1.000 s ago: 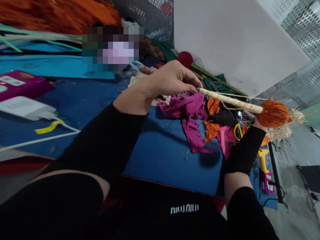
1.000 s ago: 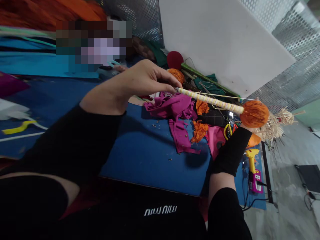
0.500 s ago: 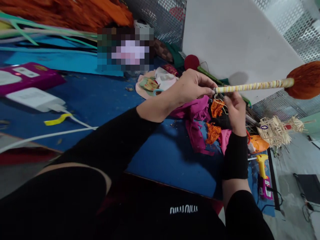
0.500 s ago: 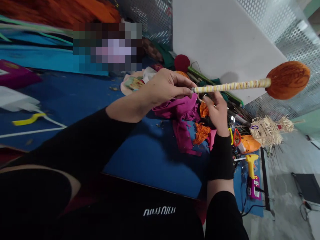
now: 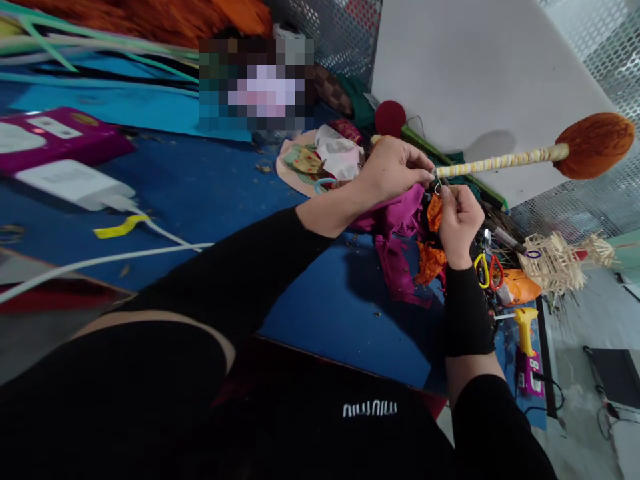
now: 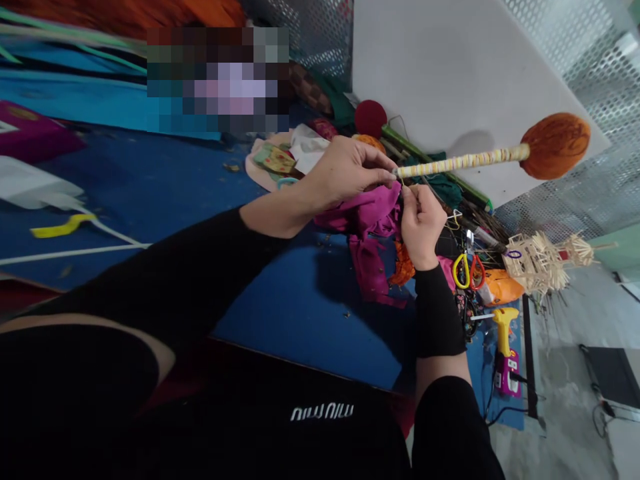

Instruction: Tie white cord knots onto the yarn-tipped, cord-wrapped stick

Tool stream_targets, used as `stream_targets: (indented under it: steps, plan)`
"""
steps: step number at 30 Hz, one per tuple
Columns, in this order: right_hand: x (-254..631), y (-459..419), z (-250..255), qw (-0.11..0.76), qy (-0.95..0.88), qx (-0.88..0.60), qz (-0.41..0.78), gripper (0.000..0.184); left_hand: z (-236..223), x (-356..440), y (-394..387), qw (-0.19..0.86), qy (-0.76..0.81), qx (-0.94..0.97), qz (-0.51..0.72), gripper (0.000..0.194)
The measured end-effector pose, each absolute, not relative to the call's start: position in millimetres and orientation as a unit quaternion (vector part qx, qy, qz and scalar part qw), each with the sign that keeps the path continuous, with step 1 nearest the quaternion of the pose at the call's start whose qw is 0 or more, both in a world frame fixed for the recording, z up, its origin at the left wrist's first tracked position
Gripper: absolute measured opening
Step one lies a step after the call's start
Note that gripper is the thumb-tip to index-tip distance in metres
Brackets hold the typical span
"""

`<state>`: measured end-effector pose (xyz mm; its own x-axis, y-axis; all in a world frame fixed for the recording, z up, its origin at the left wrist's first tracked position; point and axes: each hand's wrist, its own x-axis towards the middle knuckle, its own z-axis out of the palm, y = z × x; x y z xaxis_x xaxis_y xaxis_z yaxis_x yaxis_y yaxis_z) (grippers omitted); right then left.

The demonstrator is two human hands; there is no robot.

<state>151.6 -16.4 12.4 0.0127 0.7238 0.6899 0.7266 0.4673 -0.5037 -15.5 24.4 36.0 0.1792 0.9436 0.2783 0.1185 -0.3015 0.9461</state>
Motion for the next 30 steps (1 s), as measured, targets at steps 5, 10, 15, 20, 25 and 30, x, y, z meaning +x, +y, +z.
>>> stream_targets:
  steps: [5, 10, 15, 20, 25, 30]
  plan:
    - [155, -15, 12, 0.494, -0.713, -0.497, 0.015, 0.036, 27, -11, 29, 0.403, 0.414, 0.656, 0.486, 0.015]
    - [165, -16, 18, 0.418, -0.758, -0.499, -0.042, 0.023, 19, -9, 36, 0.371, 0.409, 0.670, 0.497, 0.014]
    - [175, -18, 26, 0.341, -0.789, -0.474, -0.193, 0.026, 11, -6, 40, 0.336, 0.407, 0.689, 0.496, 0.013]
    - [182, -13, 28, 0.294, -0.792, -0.487, -0.222, 0.032, 6, -1, 35, 0.324, 0.404, 0.712, 0.475, 0.012]
    - [186, -7, 27, 0.282, -0.793, -0.502, -0.198, 0.030, 12, 0, 22, 0.270, 0.431, 0.751, 0.421, 0.016]
    - [188, -4, 28, 0.291, -0.796, -0.506, -0.158, 0.029, 21, 0, 12, 0.235, 0.471, 0.766, 0.368, 0.025]
